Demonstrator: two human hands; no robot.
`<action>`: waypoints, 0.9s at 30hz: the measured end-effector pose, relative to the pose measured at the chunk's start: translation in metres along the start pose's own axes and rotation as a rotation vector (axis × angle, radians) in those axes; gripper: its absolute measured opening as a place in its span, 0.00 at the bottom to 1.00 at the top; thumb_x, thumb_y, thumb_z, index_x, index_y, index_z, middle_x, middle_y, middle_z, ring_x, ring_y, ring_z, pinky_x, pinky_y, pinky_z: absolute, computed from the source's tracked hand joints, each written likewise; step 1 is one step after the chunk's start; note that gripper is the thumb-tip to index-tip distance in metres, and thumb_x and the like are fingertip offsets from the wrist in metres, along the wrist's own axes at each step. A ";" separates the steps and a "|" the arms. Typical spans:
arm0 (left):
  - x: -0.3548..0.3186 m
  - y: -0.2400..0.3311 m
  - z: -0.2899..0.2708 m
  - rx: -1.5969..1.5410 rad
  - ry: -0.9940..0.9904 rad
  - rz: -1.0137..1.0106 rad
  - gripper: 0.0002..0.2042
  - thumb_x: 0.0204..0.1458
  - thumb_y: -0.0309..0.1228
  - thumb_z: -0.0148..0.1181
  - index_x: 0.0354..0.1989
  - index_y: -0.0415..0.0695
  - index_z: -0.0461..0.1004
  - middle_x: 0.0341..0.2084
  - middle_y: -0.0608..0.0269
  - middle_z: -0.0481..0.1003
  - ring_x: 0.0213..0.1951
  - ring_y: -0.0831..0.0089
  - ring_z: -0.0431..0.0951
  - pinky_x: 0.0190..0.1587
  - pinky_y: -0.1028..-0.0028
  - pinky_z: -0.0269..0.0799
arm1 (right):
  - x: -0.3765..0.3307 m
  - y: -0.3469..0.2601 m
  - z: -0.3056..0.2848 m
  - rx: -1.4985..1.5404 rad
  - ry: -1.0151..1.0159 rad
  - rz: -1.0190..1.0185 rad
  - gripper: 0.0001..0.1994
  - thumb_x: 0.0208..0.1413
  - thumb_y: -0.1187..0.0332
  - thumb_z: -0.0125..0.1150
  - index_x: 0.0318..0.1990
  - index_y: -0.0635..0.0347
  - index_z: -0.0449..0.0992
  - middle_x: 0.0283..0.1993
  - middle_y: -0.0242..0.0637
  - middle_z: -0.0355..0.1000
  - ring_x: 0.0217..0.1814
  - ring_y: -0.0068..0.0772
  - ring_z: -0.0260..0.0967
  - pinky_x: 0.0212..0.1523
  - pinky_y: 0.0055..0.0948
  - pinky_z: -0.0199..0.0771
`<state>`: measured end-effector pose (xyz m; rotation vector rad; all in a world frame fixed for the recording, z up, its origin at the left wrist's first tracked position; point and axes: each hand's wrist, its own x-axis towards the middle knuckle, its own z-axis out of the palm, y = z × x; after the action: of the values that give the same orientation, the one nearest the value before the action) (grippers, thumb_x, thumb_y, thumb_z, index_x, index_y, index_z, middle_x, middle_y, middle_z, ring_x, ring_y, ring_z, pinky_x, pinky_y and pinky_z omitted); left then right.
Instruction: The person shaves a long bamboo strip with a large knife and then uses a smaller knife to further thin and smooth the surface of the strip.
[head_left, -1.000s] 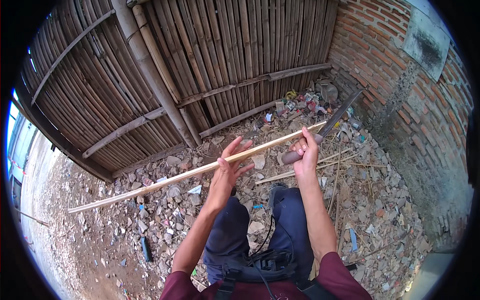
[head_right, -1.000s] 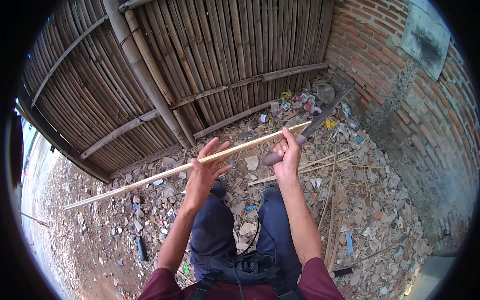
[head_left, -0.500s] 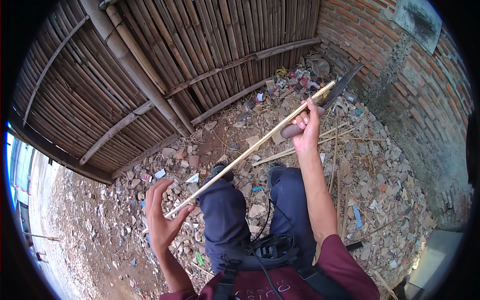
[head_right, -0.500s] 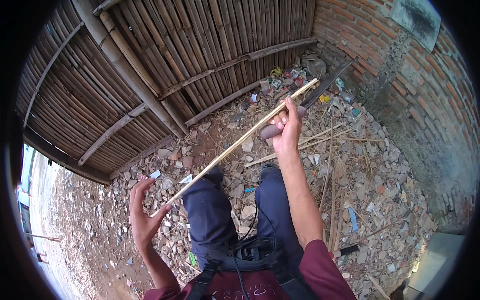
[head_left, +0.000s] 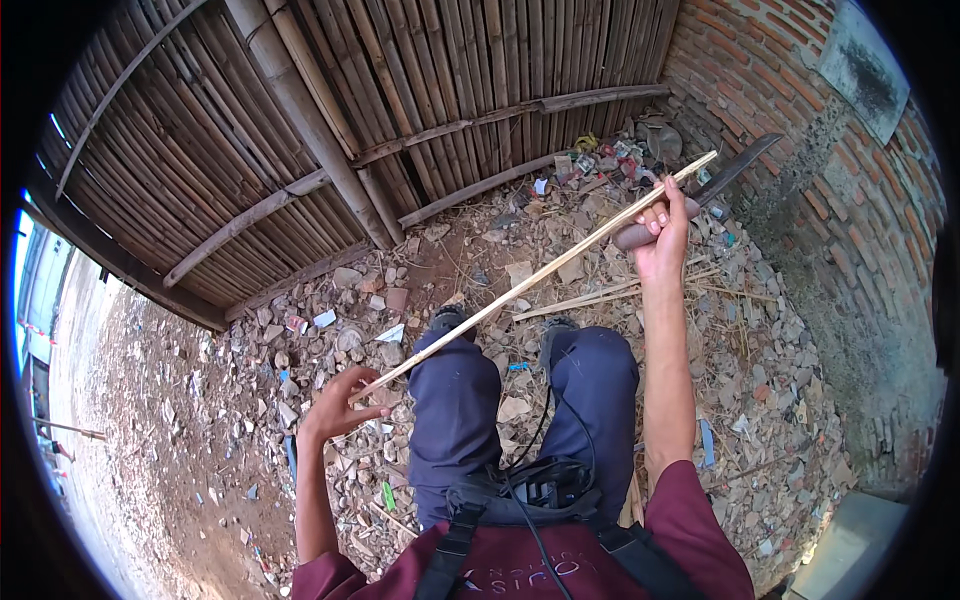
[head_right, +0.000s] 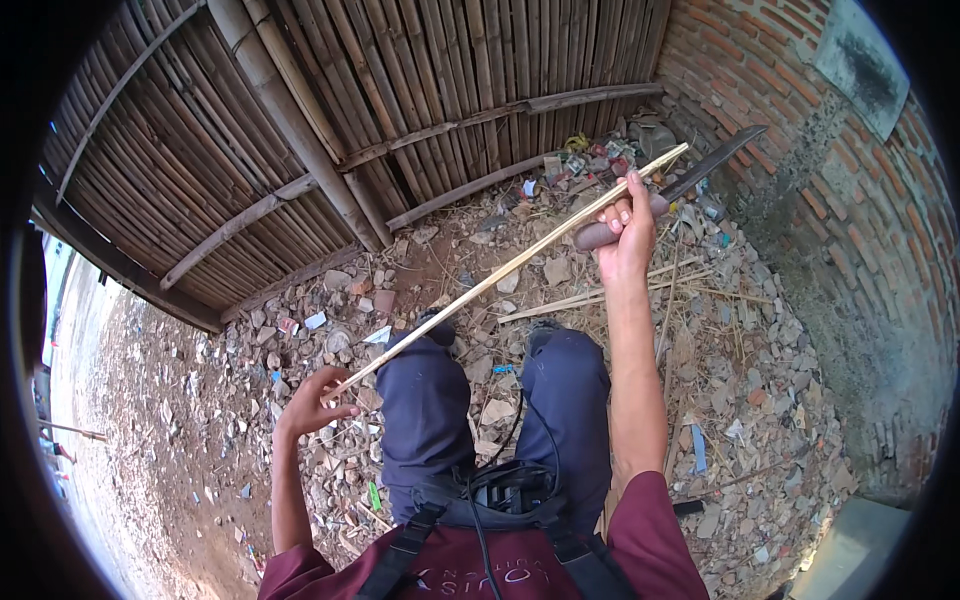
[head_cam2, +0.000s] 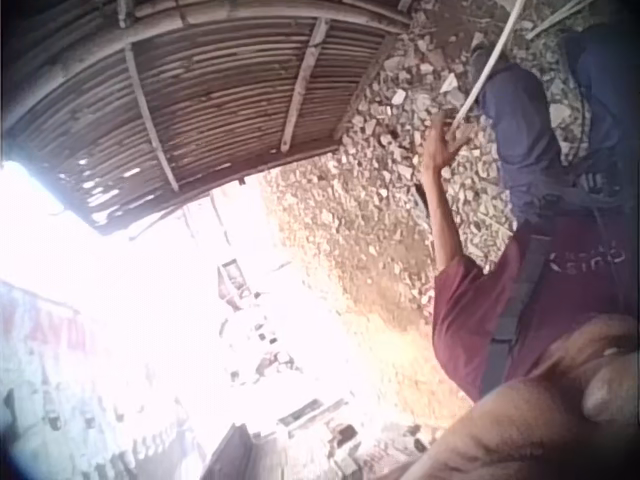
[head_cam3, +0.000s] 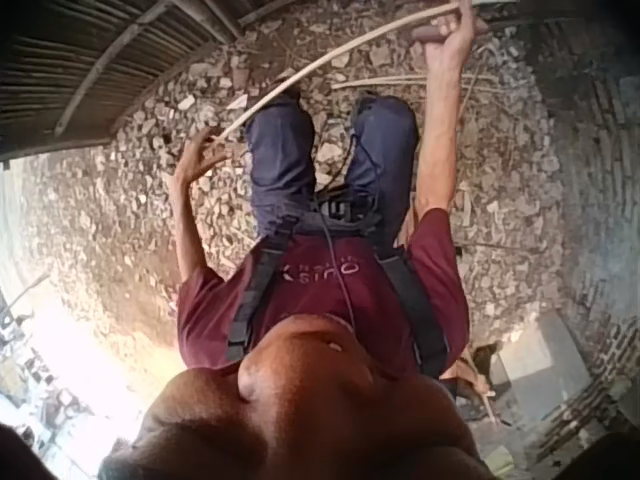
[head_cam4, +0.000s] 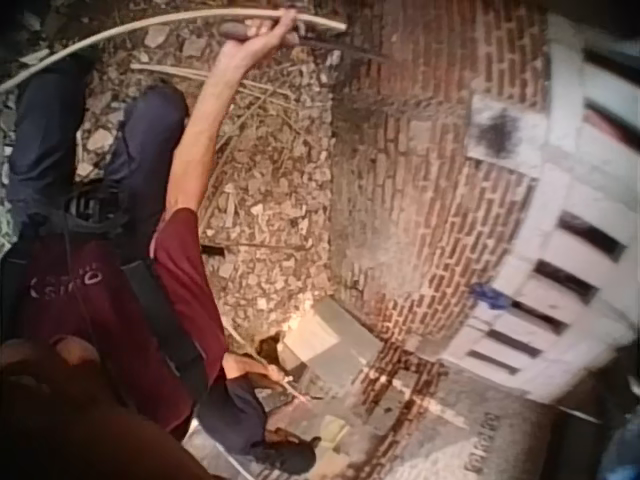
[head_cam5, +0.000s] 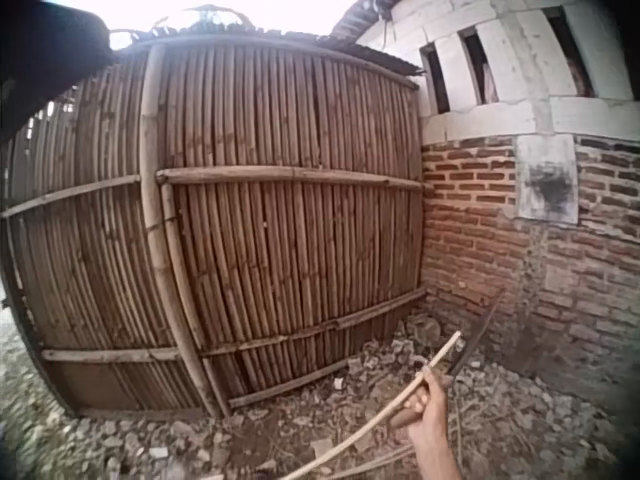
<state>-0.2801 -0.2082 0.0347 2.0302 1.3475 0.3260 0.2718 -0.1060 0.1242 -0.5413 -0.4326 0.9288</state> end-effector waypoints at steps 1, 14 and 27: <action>-0.002 0.004 -0.006 -0.056 0.083 0.062 0.38 0.44 0.50 0.83 0.61 0.45 0.74 0.55 0.55 0.78 0.53 0.58 0.81 0.53 0.57 0.80 | 0.004 -0.003 -0.001 -0.002 0.004 -0.007 0.12 0.69 0.59 0.66 0.39 0.56 0.74 0.18 0.16 0.53 0.18 0.11 0.50 0.26 0.21 0.59; -0.043 -0.095 -0.022 0.042 0.091 -0.221 0.31 0.45 0.47 0.82 0.54 0.40 0.83 0.48 0.53 0.85 0.51 0.58 0.85 0.58 0.58 0.79 | 0.024 -0.016 -0.016 0.024 -0.001 0.000 0.12 0.70 0.57 0.65 0.41 0.56 0.76 0.17 0.15 0.54 0.18 0.10 0.50 0.27 0.18 0.57; -0.029 -0.047 -0.047 -0.015 0.053 -0.147 0.22 0.64 0.47 0.67 0.30 0.39 0.73 0.17 0.62 0.72 0.21 0.71 0.70 0.26 0.65 0.65 | 0.091 -0.050 -0.016 0.002 0.050 -0.061 0.18 0.73 0.61 0.60 0.59 0.67 0.76 0.19 0.16 0.53 0.20 0.11 0.51 0.25 0.16 0.57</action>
<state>-0.3523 -0.2045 0.0434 1.9098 1.5132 0.3242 0.3606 -0.0577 0.1528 -0.5453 -0.4007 0.8550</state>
